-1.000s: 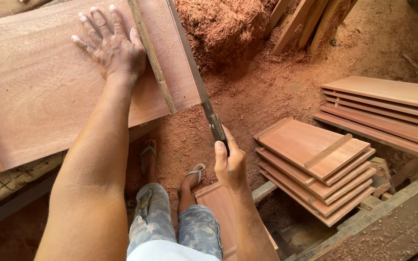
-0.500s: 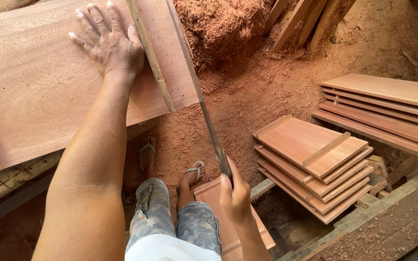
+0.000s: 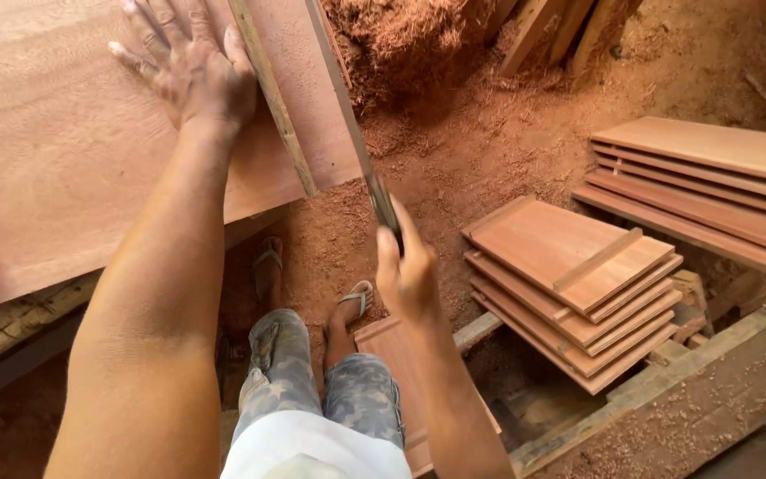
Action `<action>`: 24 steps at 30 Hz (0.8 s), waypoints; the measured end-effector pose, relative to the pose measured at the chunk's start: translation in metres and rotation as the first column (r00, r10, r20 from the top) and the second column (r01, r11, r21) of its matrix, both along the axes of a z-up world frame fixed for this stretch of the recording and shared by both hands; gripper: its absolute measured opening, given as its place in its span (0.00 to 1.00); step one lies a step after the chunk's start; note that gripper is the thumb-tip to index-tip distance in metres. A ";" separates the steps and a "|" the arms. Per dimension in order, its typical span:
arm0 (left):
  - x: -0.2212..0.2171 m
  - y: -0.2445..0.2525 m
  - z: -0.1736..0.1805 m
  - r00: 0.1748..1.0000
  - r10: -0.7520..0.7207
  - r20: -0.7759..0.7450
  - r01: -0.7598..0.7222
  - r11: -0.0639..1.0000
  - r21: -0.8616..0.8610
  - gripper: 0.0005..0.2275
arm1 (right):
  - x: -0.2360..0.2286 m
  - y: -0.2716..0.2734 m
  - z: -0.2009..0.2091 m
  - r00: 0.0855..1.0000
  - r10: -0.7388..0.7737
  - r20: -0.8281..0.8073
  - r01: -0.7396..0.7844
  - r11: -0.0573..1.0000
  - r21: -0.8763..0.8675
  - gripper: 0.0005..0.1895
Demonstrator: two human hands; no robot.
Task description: The person is sawing a wooden board and using a hammer and chisel to assemble furniture components in a workshop setting.
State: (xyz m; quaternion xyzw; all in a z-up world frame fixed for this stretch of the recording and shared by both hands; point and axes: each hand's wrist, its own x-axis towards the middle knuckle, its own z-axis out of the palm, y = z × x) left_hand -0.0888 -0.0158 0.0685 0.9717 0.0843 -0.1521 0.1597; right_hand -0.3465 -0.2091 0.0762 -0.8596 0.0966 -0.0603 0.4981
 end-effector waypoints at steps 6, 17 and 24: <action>0.002 0.001 -0.002 0.998 0.001 -0.067 0.003 0.999 0.052 0.27 | -0.121 -0.013 0.035 0.993 -0.025 -0.115 0.024 1.000 -0.006 0.25; 0.001 0.001 -0.003 0.996 0.001 -0.087 0.006 0.997 0.079 0.27 | 0.039 0.009 -0.001 1.000 -0.022 0.007 0.022 1.000 -0.008 0.22; -0.004 -0.001 0.009 0.998 0.001 -0.063 0.003 0.998 0.058 0.27 | -0.026 0.004 0.017 0.994 -0.031 -0.103 0.037 0.998 0.059 0.24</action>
